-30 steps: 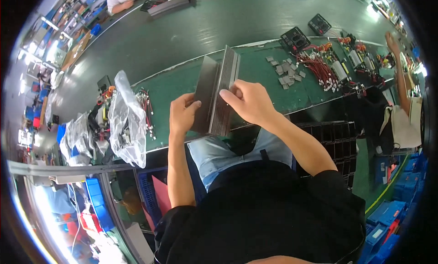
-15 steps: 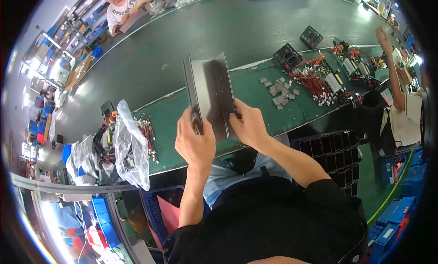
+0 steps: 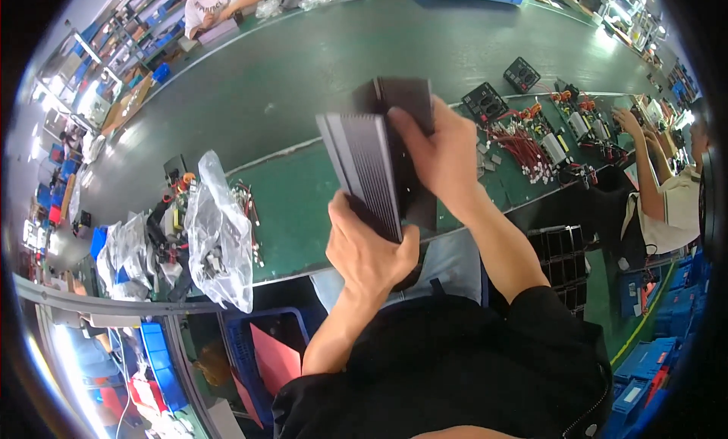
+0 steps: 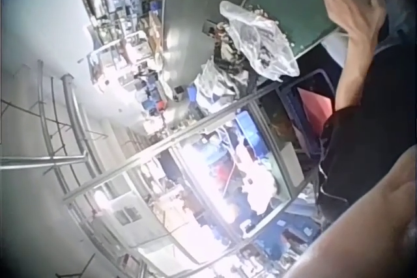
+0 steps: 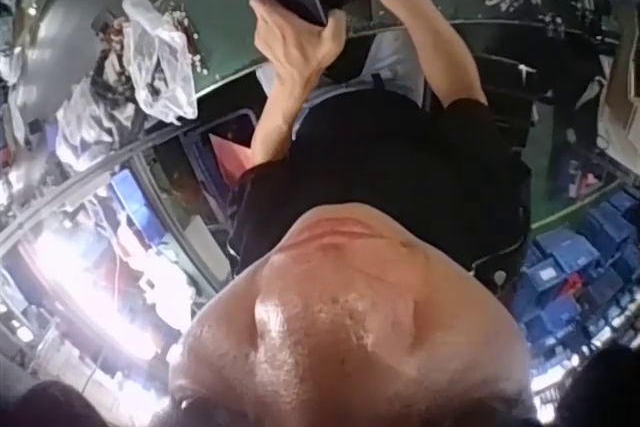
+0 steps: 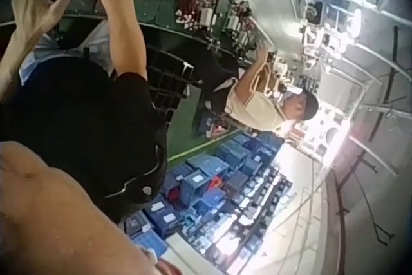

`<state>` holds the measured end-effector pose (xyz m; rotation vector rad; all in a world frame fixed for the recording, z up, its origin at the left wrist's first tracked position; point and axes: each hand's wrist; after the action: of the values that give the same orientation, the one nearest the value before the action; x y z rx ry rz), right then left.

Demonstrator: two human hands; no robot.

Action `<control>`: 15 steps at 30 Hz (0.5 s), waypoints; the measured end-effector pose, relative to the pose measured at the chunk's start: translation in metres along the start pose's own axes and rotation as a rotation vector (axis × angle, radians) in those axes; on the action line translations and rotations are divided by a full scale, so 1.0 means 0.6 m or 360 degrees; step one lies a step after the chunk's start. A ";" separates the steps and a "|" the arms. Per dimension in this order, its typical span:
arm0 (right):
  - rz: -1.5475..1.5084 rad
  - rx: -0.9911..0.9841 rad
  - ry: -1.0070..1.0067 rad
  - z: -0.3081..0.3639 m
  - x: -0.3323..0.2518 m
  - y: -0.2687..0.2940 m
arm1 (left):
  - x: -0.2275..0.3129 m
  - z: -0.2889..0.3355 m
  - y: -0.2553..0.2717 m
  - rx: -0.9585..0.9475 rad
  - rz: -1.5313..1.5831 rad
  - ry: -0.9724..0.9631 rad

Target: Assembling electronic components, circuit boards, and heat sinks into a housing for a power supply or inverter.

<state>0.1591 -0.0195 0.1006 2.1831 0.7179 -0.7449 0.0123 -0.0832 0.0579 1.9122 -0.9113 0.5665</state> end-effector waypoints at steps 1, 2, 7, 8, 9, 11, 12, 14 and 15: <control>-0.0110 -0.0025 -0.0092 0.004 -0.008 0.004 | 0.006 -0.005 0.008 0.0084 -0.0007 -0.0076; -0.0102 -0.0032 -0.0103 0.012 -0.004 0.000 | 0.010 -0.014 0.010 0.0163 -0.0008 -0.0169; -0.0251 -0.0097 0.0011 0.102 0.046 -0.037 | 0.008 -0.040 0.015 0.0248 0.0055 -0.0065; -0.0307 -0.0150 -0.0038 0.121 0.052 -0.039 | 0.006 -0.043 0.015 0.0227 0.0058 -0.0070; -0.0325 -0.0162 -0.0109 0.134 0.054 -0.039 | 0.005 -0.046 0.015 0.0184 0.0061 -0.0015; -0.0331 -0.0157 -0.0158 0.145 0.068 -0.046 | -0.001 -0.045 0.010 0.0129 0.0075 0.0002; -0.0337 -0.0166 -0.0196 0.152 0.073 -0.042 | -0.001 -0.042 0.008 0.0092 0.0082 0.0080; -0.0115 -0.0164 0.0006 0.164 0.083 -0.036 | -0.019 -0.037 -0.008 0.0106 0.0353 0.0175; -0.0085 -0.0124 -0.0041 0.172 0.088 -0.029 | -0.033 -0.036 -0.016 0.0116 0.0448 0.0294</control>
<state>0.1536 -0.0735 -0.0033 2.0878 0.7816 -0.7586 0.0074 -0.0541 0.0493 1.7715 -1.0576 0.9387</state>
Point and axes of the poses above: each hand's wrist, its own z-axis away from the middle knuckle, its own y-axis out of the back of the hand, x = y × z, and after that the axes turned 1 degree about z, right-handed
